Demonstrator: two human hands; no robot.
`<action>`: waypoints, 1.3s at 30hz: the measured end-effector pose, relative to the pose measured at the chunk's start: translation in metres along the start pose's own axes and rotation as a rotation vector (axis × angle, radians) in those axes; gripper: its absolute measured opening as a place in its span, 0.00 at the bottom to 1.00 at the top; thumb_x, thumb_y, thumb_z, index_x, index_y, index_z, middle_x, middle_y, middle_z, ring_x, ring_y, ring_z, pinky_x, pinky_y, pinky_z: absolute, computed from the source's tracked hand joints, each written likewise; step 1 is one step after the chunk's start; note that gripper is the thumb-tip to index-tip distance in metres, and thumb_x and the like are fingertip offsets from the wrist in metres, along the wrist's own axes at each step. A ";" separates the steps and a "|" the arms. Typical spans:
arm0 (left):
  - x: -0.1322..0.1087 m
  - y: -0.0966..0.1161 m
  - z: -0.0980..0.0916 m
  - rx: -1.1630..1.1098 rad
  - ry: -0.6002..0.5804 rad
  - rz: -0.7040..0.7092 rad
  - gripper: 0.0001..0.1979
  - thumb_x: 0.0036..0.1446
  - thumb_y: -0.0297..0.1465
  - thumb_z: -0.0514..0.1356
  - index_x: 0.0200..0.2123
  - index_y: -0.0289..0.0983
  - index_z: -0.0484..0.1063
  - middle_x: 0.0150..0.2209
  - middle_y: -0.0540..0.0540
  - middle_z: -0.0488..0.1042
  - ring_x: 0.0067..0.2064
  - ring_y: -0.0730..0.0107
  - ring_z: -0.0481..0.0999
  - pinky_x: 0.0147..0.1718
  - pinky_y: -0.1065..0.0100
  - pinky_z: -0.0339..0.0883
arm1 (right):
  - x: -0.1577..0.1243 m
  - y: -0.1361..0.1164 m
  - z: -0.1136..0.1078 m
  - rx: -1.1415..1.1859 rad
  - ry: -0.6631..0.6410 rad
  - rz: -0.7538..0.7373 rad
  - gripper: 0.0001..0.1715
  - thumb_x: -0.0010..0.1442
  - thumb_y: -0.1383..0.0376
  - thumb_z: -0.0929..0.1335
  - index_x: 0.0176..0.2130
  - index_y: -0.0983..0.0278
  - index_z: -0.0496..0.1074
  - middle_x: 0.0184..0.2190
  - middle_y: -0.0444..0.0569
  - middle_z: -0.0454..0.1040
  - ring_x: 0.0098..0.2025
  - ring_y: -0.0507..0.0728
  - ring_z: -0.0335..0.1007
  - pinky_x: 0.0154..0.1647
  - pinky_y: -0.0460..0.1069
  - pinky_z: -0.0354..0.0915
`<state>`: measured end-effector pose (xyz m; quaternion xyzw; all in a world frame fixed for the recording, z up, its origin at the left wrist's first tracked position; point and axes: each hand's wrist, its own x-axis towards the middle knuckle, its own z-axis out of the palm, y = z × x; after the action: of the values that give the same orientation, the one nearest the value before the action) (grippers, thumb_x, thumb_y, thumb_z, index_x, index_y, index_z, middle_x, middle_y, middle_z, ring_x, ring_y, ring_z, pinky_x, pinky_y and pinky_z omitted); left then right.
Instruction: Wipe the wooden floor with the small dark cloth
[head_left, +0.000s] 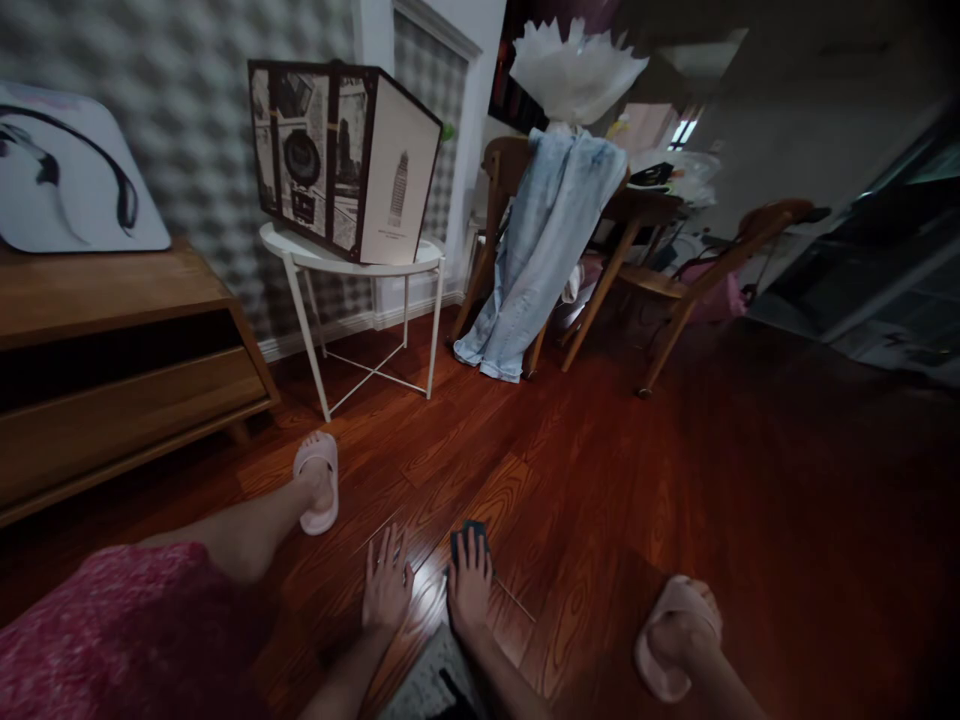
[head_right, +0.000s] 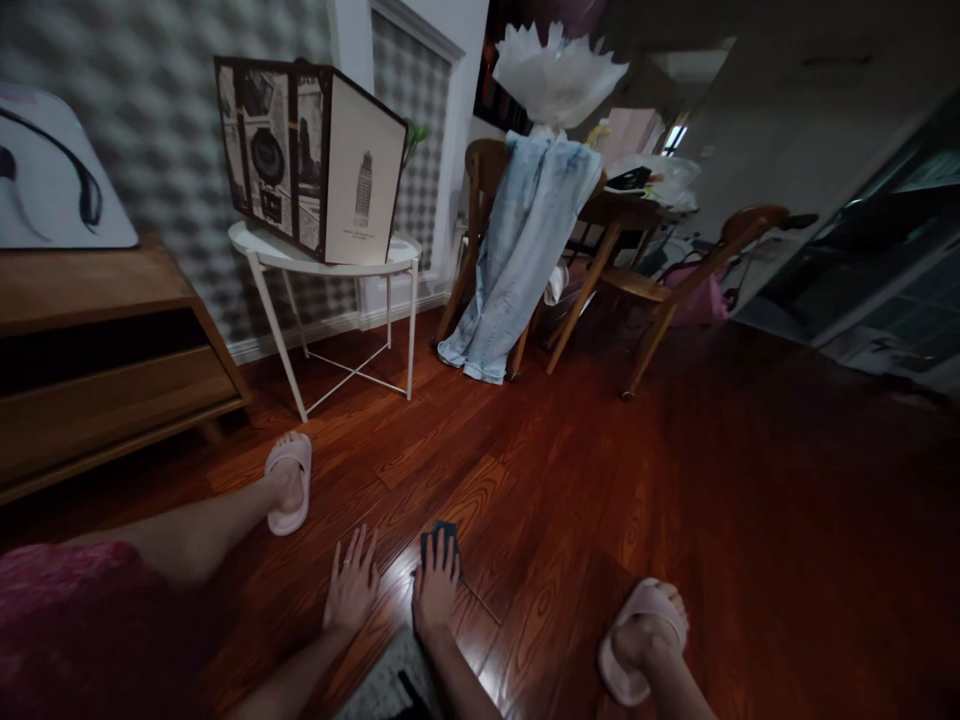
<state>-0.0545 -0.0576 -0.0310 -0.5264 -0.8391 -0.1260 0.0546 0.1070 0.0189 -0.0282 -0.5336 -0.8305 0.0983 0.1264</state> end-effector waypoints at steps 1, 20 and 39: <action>0.000 0.000 0.001 0.012 0.010 0.000 0.31 0.63 0.30 0.46 0.70 0.41 0.51 0.73 0.44 0.53 0.74 0.62 0.50 0.73 0.46 0.40 | 0.001 -0.002 0.001 0.017 -0.029 -0.088 0.33 0.69 0.59 0.57 0.70 0.54 0.57 0.73 0.47 0.52 0.75 0.62 0.42 0.71 0.63 0.48; 0.001 0.000 -0.006 0.012 -0.015 -0.003 0.31 0.63 0.30 0.45 0.70 0.42 0.52 0.73 0.43 0.53 0.74 0.61 0.50 0.72 0.46 0.42 | 0.010 0.091 -0.025 -0.133 0.342 0.469 0.36 0.68 0.59 0.50 0.69 0.65 0.60 0.71 0.62 0.55 0.73 0.68 0.46 0.66 0.70 0.50; 0.001 0.001 -0.003 0.027 -0.049 -0.016 0.32 0.62 0.29 0.46 0.70 0.42 0.52 0.73 0.44 0.53 0.73 0.60 0.52 0.73 0.45 0.40 | 0.020 0.205 -0.051 -0.083 0.249 0.367 0.35 0.68 0.59 0.50 0.67 0.62 0.63 0.70 0.55 0.58 0.73 0.63 0.48 0.67 0.63 0.55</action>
<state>-0.0539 -0.0568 -0.0276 -0.5219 -0.8459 -0.1022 0.0402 0.2917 0.1226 -0.0384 -0.6885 -0.7007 0.0187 0.1860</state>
